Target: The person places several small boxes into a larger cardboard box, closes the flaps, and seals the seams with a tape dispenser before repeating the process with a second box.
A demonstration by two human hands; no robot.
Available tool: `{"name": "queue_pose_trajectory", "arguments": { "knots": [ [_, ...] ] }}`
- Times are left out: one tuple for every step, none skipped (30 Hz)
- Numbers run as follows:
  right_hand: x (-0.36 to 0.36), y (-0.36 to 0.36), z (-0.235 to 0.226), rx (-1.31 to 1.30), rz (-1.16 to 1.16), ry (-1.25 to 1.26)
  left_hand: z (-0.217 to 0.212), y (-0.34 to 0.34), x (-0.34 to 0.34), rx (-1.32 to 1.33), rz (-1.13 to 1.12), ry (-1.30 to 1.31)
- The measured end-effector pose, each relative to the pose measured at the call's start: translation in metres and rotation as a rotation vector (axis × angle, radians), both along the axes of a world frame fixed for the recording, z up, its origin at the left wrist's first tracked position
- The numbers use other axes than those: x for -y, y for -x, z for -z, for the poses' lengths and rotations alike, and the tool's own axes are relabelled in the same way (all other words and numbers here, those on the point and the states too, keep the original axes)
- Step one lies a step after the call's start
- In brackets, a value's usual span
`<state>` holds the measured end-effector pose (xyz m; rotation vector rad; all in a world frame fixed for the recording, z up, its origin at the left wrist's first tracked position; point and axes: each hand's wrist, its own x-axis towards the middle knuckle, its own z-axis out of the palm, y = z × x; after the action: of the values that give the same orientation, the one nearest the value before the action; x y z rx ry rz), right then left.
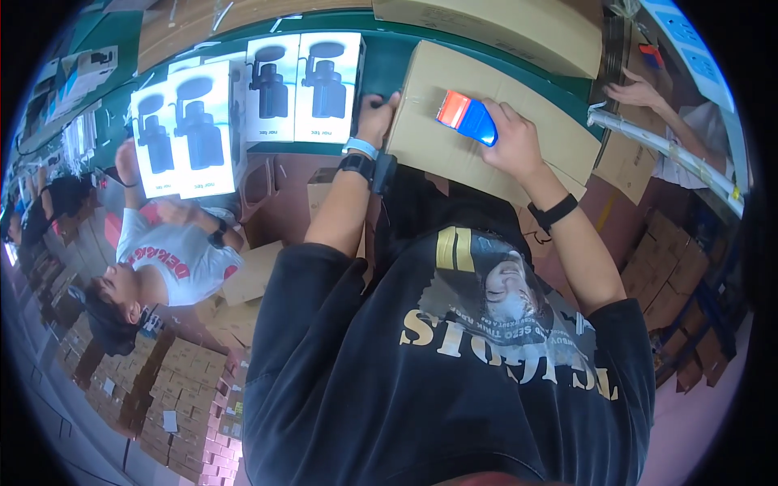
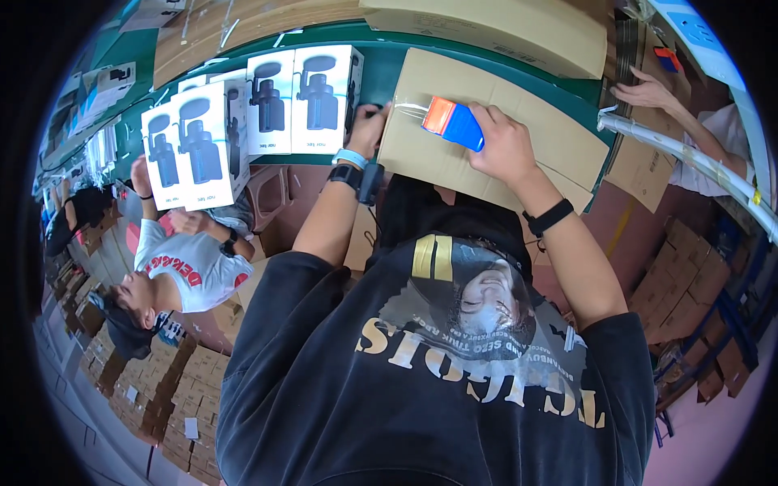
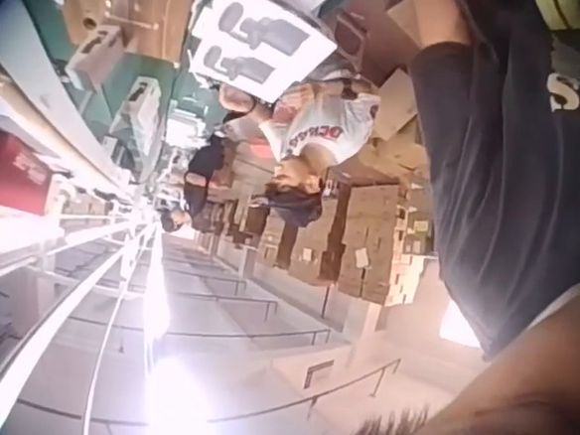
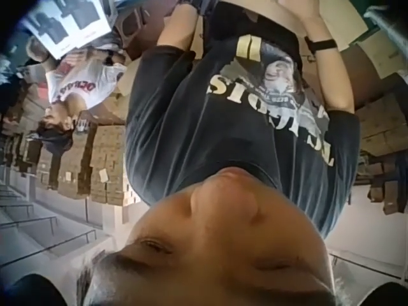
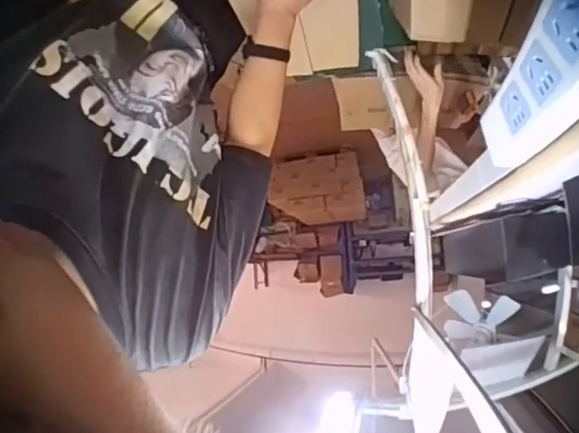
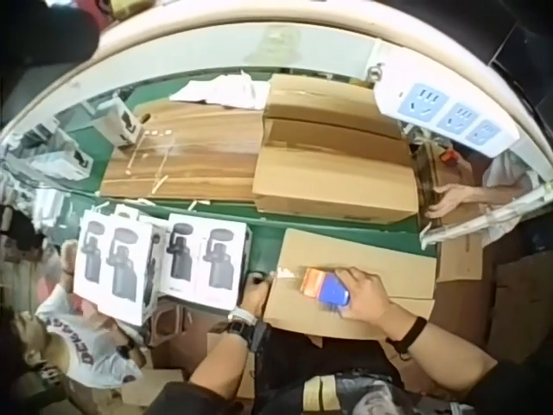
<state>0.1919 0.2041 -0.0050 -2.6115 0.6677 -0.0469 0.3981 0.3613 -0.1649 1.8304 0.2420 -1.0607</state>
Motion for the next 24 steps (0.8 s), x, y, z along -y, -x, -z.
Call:
{"name": "queue_pose_trajectory", "arguments": {
  "knots": [
    [0.002, -0.001, 0.0, 0.004, 0.001, 0.003, 0.013, -0.002, -0.005, -0.02, 0.02, 0.049],
    [0.003, -0.006, 0.0, 0.014, -0.008, 0.001, 0.029, -0.003, -0.014, -0.044, 0.037, 0.095],
    [0.002, -0.006, -0.002, 0.032, -0.022, -0.003, 0.033, 0.003, -0.018, -0.083, 0.07, 0.14],
    [0.001, -0.007, -0.004, 0.052, -0.038, -0.007, 0.036, 0.005, -0.028, -0.085, 0.076, 0.137],
    [0.002, -0.002, -0.005, 0.061, -0.031, -0.001, 0.032, 0.009, -0.036, 0.043, 0.019, 0.181],
    [0.001, 0.002, 0.005, 0.067, -0.044, -0.006, 0.025, 0.009, -0.04, 0.175, -0.036, 0.235],
    [0.007, 0.011, 0.012, 0.049, -0.021, 0.009, 0.004, 0.017, -0.03, 0.259, 0.084, 0.285],
    [0.009, 0.019, 0.02, 0.089, -0.01, 0.035, -0.021, 0.022, -0.027, 0.346, 0.2, 0.345],
    [0.008, 0.017, 0.02, 0.133, -0.013, 0.049, -0.051, 0.025, -0.024, 0.295, 0.259, 0.413],
    [0.008, 0.02, 0.025, 0.092, -0.069, 0.028, -0.077, 0.032, -0.022, 0.242, 0.303, 0.471],
    [0.008, 0.017, 0.024, 0.132, -0.11, -0.015, -0.101, 0.042, -0.013, 0.216, 0.33, 0.485],
    [0.011, 0.014, 0.016, 0.087, -0.153, -0.035, -0.123, 0.051, -0.001, 0.269, 0.481, 0.332],
    [0.015, 0.016, 0.007, 0.043, -0.192, -0.057, -0.145, 0.062, 0.014, 0.324, 0.633, 0.177],
    [0.024, 0.012, -0.007, 0.03, -0.228, -0.076, -0.166, 0.069, 0.032, 0.396, 0.775, 0.013],
    [0.028, 0.015, -0.015, 0.021, -0.259, -0.1, -0.182, 0.074, 0.042, 0.469, 0.917, -0.162],
    [0.034, 0.033, -0.018, 0.029, -0.239, -0.103, -0.19, 0.079, 0.05, 0.545, 1.056, -0.342],
    [0.041, 0.048, -0.018, 0.021, -0.267, -0.092, -0.189, 0.082, 0.055, 0.557, 1.07, -0.346],
    [0.046, 0.063, -0.019, 0.022, -0.291, -0.087, -0.186, 0.083, 0.055, 0.769, 1.138, -0.406],
    [0.052, 0.079, -0.019, 0.022, -0.314, -0.082, -0.182, 0.086, 0.055, 0.984, 1.202, -0.463],
    [0.06, 0.108, -0.022, -0.008, -0.302, -0.131, -0.177, 0.095, 0.048, 1.19, 1.247, -0.527],
    [0.078, 0.151, -0.029, -0.032, -0.298, -0.175, -0.173, 0.106, 0.049, 1.198, 1.247, -0.553],
    [0.095, 0.194, -0.03, 0.035, -0.276, -0.171, -0.167, 0.116, 0.056, 1.251, 1.329, -0.468],
    [0.111, 0.239, -0.031, 0.099, -0.254, -0.168, -0.16, 0.124, 0.065, 1.298, 1.412, -0.379],
    [0.129, 0.284, -0.039, 0.123, -0.234, -0.154, -0.157, 0.133, 0.071, 1.335, 1.499, -0.289]
  ]
}}
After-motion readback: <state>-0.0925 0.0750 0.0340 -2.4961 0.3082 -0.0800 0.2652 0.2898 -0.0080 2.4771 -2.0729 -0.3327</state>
